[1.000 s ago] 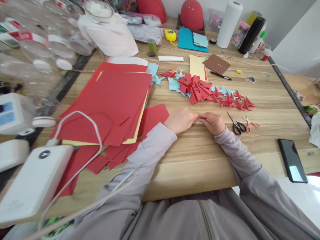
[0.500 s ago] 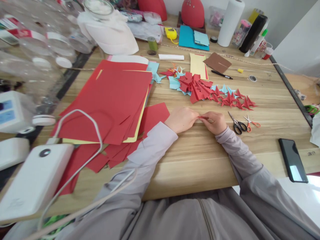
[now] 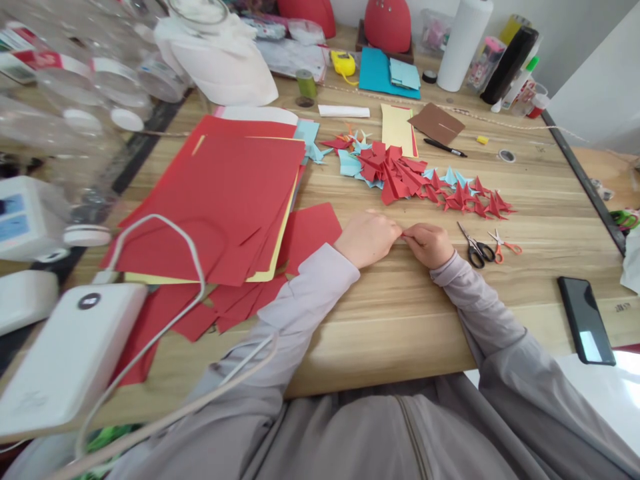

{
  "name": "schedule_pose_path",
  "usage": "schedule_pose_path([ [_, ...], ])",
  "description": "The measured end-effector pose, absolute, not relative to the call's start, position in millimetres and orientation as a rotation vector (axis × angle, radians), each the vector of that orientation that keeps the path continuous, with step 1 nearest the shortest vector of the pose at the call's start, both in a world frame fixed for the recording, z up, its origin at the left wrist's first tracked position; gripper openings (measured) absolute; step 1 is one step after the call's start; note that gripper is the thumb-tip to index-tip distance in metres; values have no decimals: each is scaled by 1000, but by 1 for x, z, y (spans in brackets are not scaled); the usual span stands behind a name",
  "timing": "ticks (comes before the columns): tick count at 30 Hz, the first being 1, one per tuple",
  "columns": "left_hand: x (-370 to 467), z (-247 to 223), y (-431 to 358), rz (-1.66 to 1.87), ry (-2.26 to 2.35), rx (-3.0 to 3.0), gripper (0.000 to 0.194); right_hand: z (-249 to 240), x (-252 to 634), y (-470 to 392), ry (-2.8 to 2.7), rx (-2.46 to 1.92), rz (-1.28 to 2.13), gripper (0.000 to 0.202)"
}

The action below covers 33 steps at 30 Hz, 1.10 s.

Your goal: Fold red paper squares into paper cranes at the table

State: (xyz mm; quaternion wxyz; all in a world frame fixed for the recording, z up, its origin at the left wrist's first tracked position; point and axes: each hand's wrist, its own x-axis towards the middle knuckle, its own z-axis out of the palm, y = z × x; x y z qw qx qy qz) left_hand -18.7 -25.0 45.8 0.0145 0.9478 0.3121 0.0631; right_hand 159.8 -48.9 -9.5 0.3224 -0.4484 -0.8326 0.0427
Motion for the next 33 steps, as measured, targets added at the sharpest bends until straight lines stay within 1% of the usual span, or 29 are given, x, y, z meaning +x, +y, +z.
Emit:
schedule_pose_path([
  [6, -18, 45, -26, 163, 967, 2967, 23, -8, 158, -49, -2199, -1162, 23, 23],
  [13, -18, 51, -27, 97, 982, 2926, 26, -6, 156, -49, -2186, -1147, -47, 25],
  [15, -20, 52, -27, 126, 999, 2909, 28, -5, 157, -49, -2144, -1163, 7, 24],
  [19, -25, 51, -24, 242, 1012, 2869, 30, -2, 158, -50, -2007, -1181, 234, 14],
  [23, -27, 49, -21, 271, 994, 2817, 29, 1, 158, -51, -1911, -1172, 405, 14],
  [33, -26, 50, -22, 269, 977, 2797, 29, 1, 158, -50, -1939, -1110, 456, 15],
])
